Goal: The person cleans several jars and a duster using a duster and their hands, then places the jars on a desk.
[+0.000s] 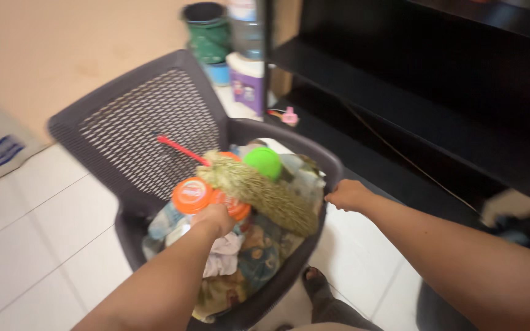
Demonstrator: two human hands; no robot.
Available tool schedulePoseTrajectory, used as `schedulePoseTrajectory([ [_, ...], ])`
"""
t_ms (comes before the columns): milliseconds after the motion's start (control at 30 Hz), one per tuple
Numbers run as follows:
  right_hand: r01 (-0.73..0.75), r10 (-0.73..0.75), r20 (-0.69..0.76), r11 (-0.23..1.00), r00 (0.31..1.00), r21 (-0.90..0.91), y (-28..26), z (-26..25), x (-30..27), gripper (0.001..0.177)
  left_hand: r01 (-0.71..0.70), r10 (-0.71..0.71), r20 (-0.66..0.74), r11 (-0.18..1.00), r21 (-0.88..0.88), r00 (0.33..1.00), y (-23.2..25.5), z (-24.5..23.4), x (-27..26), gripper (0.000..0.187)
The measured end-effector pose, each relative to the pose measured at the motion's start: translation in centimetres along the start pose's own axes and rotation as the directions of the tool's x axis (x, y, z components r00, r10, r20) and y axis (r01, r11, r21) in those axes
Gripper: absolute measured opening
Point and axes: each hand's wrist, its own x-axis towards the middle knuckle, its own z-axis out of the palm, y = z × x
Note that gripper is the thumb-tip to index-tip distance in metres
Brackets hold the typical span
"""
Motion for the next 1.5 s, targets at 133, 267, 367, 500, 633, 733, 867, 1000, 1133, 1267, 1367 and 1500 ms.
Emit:
schedulePoseTrajectory([
  [133, 0.145, -0.146, 0.001, 0.982, 0.989, -0.12, -2.8, -0.2, 5.7, 0.038, 0.212, -0.218, -0.082, 0.974, -0.085, 0.972, -3.6, -0.7, -2.1, 0.047],
  [267, 0.283, -0.297, -0.01, 0.92, 0.955, -0.273, -5.3, -1.7, 11.1, 0.047, 0.371, -0.387, -0.094, 0.916, -0.152, 0.917, -5.7, -0.7, -4.1, 0.043],
  [367, 0.341, -0.351, 0.028, 0.883, 0.936, -0.322, -7.4, -2.9, 14.5, 0.047, 0.473, -0.491, -0.069, 0.862, -0.182, 0.868, -6.3, 0.0, -5.3, 0.04],
  [500, 0.36, -0.353, 0.086, 0.859, 0.931, -0.363, -9.6, -4.8, 18.1, 0.044, 0.598, -0.612, -0.089, 0.788, -0.148, 0.785, -6.7, 1.5, -6.9, 0.039],
  [633, 0.352, -0.398, 0.023, 0.783, 0.917, -0.512, -10.8, -6.0, 19.2, 0.061, 0.71, -0.722, -0.146, 0.692, -0.129, 0.677, -6.6, 3.3, -8.7, 0.048],
  [733, 0.301, -0.361, -0.015, 0.799, 0.933, -0.521, -10.4, -6.2, 19.8, 0.081, 0.795, -0.813, -0.079, 0.58, -0.178, 0.576, -6.5, 4.3, -9.9, 0.069],
  [867, 0.305, -0.345, 0.033, 0.778, 0.938, -0.549, -8.5, -4.5, 24.5, 0.093, 0.828, -0.843, 0.141, 0.453, -0.331, 0.518, -7.6, 5.4, -11.1, 0.105],
  [1000, 0.3, -0.327, 0.046, 0.792, 0.944, -0.532, -7.1, -3.3, 28.0, 0.091, 0.836, -0.831, 0.205, 0.44, -0.328, 0.517, -9.1, 7.0, -10.9, 0.103],
  [1133, 0.3, -0.326, 0.044, 0.798, 0.944, -0.523, -7.2, -3.1, 28.3, 0.09, 0.822, -0.826, 0.186, 0.452, -0.346, 0.532, -10.7, 7.5, -9.6, 0.102],
  [1267, 0.233, -0.287, -0.031, 0.83, 0.957, -0.507, -7.5, -1.4, 28.9, 0.093, 0.809, -0.84, 0.168, 0.415, -0.416, 0.517, -12.3, 8.2, -7.7, 0.106],
  [1367, 0.215, -0.282, -0.075, 0.854, 0.956, -0.474, -7.1, -0.8, 30.8, 0.096, 0.794, -0.852, 0.142, 0.394, -0.463, 0.505, -14.3, 9.9, -5.9, 0.109],
  [1500, 0.315, -0.362, -0.042, 0.857, 0.931, -0.407, -6.2, -1.5, 33.7, 0.086, 0.743, -0.859, 0.107, 0.364, -0.562, 0.501, -18.2, 12.6, -4.2, 0.1],
])
